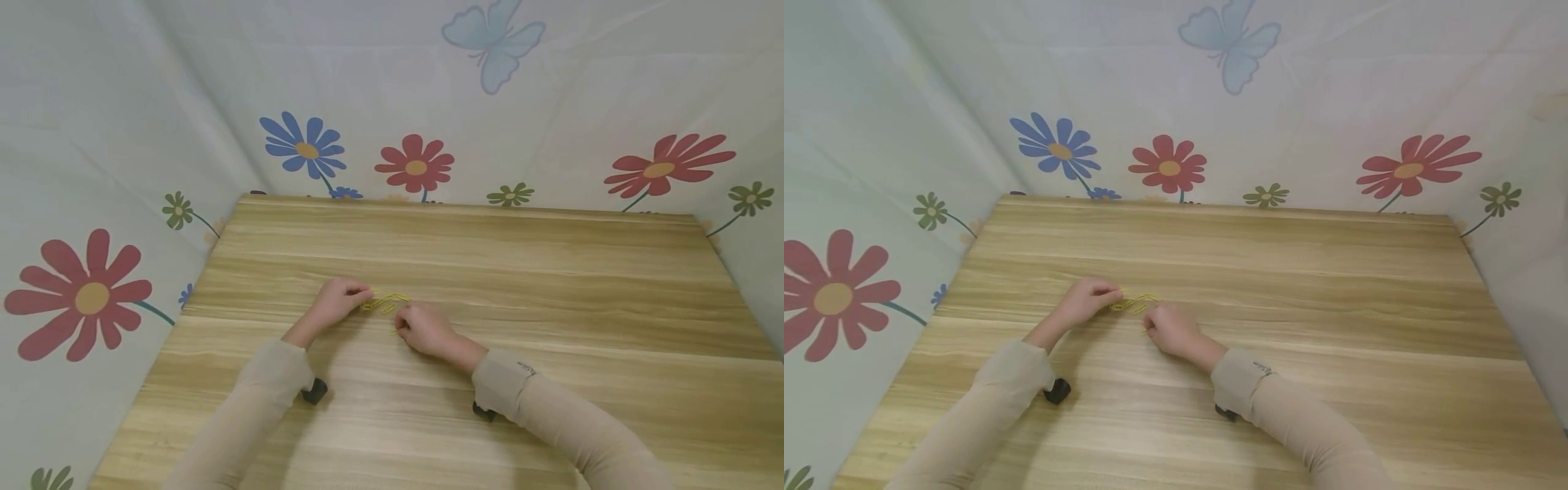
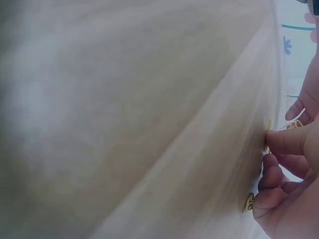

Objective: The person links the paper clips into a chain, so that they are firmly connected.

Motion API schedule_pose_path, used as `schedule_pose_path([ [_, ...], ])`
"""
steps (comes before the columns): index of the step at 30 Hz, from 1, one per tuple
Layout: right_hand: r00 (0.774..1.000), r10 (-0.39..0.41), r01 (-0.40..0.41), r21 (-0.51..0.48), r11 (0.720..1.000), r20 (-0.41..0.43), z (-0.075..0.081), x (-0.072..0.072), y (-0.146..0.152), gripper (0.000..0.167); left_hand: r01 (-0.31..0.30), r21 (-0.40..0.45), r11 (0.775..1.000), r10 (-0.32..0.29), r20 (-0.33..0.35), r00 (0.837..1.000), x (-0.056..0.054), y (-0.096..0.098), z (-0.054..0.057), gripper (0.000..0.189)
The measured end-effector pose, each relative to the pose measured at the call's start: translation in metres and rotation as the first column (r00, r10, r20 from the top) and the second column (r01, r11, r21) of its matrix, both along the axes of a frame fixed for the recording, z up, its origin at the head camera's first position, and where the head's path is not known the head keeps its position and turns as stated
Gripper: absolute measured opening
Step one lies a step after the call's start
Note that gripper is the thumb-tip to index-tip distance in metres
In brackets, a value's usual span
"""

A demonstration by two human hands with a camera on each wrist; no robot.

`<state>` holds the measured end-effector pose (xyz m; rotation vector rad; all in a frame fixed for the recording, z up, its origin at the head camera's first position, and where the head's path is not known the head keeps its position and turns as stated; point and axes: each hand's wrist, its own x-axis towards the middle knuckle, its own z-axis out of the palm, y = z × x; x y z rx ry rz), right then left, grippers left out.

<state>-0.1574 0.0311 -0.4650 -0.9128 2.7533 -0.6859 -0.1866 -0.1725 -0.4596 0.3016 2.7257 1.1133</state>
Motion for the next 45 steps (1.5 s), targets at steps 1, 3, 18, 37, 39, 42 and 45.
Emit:
schedule_pose_path([
  [1,1.0,0.006,-0.006,0.008,1.0,0.009,0.001,0.0,0.0,0.004,0.003,0.004,1.0,-0.003,-0.001,1.0,0.0,0.0,0.0,0.019],
  [3,1.0,0.017,-0.017,0.024,1.0,0.022,0.001,-0.001,-0.001,0.005,0.01,0.013,1.0,-0.01,-0.004,1.0,0.002,-0.001,-0.001,0.018],
  [18,0.999,0.045,-0.046,0.021,0.999,0.01,-0.001,-0.003,0.001,0.014,0.041,0.029,0.999,-0.04,-0.053,0.998,0.011,0.001,-0.009,0.018],
  [37,0.996,0.061,-0.05,-0.165,0.985,0.064,-0.006,-0.004,0.01,0.011,0.062,-0.007,0.998,-0.062,-0.049,0.997,0.013,0.005,-0.011,0.017],
  [39,0.993,0.058,-0.039,-0.185,0.982,0.099,-0.005,-0.004,0.012,0.01,0.064,-0.01,0.998,-0.064,-0.049,0.997,0.013,0.005,-0.011,0.017],
  [42,0.989,0.044,-0.014,-0.21,0.978,0.14,-0.002,-0.004,0.014,0.008,0.071,-0.01,0.997,-0.071,-0.048,0.996,0.013,0.006,-0.01,0.017],
  [45,0.989,0.031,0.002,-0.223,0.975,0.146,-0.002,-0.005,0.015,0.009,0.074,-0.011,0.997,-0.075,-0.038,0.997,0.014,0.007,-0.008,0.017],
])
